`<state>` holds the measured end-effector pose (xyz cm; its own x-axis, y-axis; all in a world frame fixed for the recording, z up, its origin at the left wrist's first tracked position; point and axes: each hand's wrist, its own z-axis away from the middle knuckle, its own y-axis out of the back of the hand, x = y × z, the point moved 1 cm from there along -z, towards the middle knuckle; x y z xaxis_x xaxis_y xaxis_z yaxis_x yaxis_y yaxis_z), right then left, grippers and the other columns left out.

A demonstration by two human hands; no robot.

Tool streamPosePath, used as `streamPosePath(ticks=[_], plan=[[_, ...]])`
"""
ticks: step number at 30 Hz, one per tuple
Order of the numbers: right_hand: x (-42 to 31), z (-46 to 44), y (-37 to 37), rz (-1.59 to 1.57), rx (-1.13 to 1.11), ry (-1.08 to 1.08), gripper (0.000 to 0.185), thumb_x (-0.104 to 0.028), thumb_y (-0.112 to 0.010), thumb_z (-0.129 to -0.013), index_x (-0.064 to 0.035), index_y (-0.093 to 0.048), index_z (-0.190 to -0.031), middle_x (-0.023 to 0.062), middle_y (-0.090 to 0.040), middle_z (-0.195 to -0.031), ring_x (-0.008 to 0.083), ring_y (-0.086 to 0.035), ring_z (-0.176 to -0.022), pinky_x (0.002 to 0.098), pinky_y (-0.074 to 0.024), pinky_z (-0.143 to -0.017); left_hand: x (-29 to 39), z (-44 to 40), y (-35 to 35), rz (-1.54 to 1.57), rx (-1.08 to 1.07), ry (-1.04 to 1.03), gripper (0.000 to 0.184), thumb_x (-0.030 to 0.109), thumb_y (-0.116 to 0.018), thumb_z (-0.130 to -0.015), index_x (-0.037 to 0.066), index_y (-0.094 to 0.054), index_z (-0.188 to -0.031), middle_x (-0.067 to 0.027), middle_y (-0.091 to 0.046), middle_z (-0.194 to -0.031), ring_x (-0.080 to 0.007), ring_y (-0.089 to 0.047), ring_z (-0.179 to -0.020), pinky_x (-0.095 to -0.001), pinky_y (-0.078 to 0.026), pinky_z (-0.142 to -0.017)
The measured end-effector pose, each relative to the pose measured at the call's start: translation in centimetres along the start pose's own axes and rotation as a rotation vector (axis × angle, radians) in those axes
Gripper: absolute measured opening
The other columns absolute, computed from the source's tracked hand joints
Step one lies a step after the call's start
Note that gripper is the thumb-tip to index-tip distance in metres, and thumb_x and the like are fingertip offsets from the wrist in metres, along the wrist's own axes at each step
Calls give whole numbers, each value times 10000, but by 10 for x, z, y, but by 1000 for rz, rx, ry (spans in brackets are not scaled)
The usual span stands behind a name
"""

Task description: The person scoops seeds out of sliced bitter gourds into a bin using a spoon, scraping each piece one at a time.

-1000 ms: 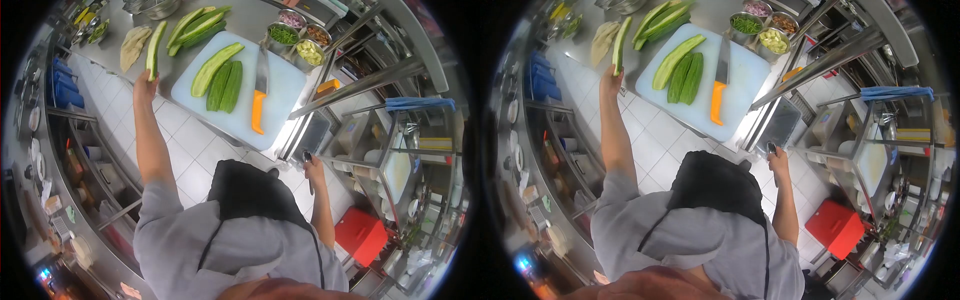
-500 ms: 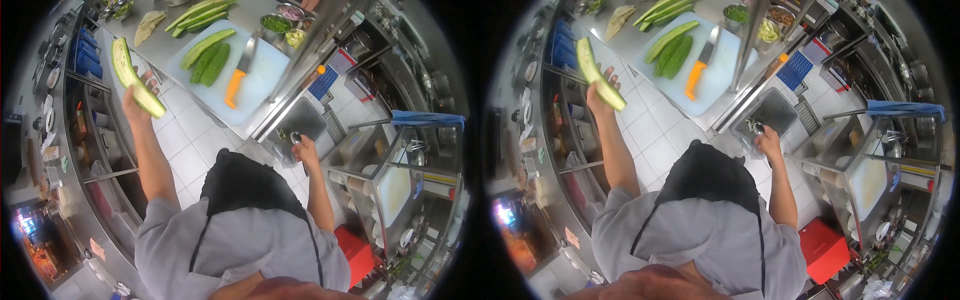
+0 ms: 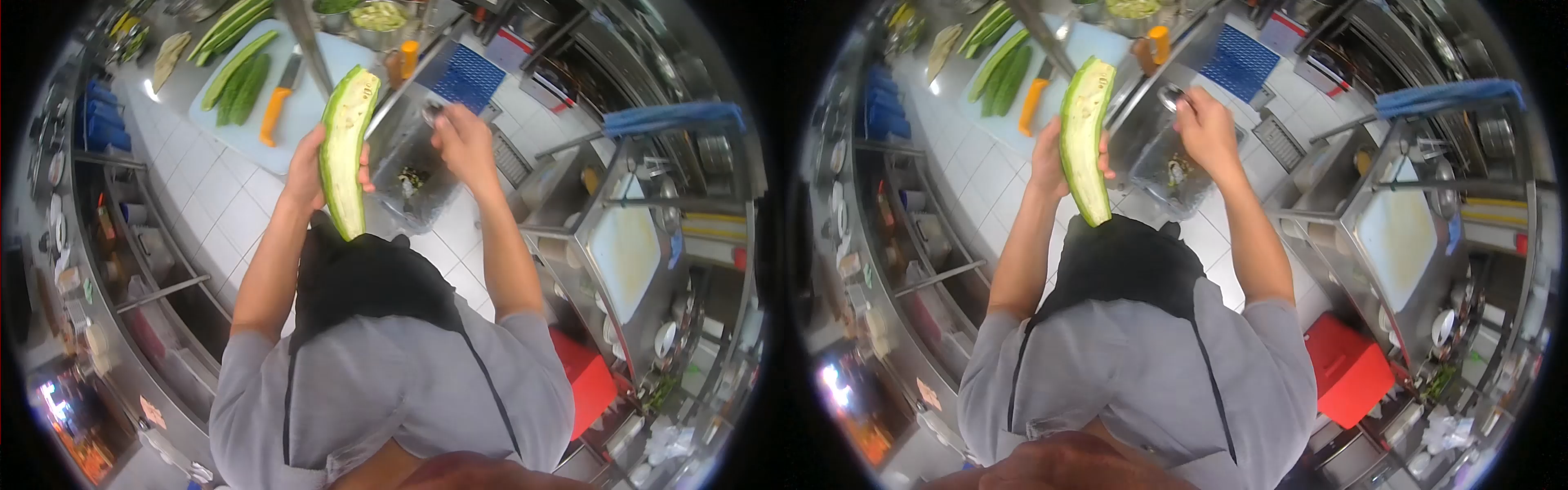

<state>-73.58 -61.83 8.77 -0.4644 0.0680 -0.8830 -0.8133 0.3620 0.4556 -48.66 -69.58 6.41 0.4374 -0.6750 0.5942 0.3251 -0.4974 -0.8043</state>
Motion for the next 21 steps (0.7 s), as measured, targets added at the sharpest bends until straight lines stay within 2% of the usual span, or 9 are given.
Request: streamPosePath(ticks=[1,4,7,8,11,14,21], plan=[[-15,-6,6,122,63,101,133,-150,-565,-948,-21,-597,-945,185,-674,-691,350,-682,-622,444,-526,-599,-6,-13,1,8,10,48,612,499,-457,-984,24,-464,-1370,-192,-599,-1024,-306,-680,-848,-507,-607,-737],[-33,-20,10,385,199,234,114,-110,-553,-921,-9,-601,-940,244,-676,-742,454,-677,-719,529,-533,-664,-16,-40,-7,-69,83,90,589,512,-440,-988,49,-480,-1351,-174,-608,-1009,-284,-673,-806,-492,-610,-709],[-37,-33,17,520,192,177,98,-65,-543,-876,14,-587,-914,262,-679,-766,476,-672,-742,563,-533,-706,-19,-60,-26,-178,150,85,523,491,-409,-1014,117,-412,-1379,-172,-622,-991,-292,-681,-779,-488,-609,-693],[-39,-35,19,543,195,177,97,-40,-552,-832,30,-576,-894,273,-682,-782,479,-677,-731,548,-551,-696,-19,-65,-30,-211,168,78,497,478,-397,-1025,147,-376,-1395,-173,-626,-982,-299,-687,-769,-487,-609,-686],[-36,-41,19,616,180,171,109,-39,-556,-823,29,-587,-902,282,-687,-804,478,-686,-736,542,-561,-688,-26,-77,-23,-232,141,74,508,502,-398,-1032,199,-332,-1434,-165,-628,-985,-274,-690,-770,-469,-613,-673],[-31,-46,18,657,147,179,146,-44,-564,-814,37,-603,-929,283,-690,-810,472,-695,-745,529,-572,-691,-34,-85,-10,-203,173,148,552,508,-431,-1027,227,-313,-1487,-149,-631,-983,-244,-689,-762,-431,-615,-658],[-28,-49,17,744,160,179,147,-34,-540,-817,-4,-629,-930,259,-685,-758,456,-691,-726,534,-569,-682,-33,-87,-35,-440,256,176,569,486,-407,-1052,258,-276,-1556,-110,-617,-934,-196,-641,-688,-373,-596,-615]])
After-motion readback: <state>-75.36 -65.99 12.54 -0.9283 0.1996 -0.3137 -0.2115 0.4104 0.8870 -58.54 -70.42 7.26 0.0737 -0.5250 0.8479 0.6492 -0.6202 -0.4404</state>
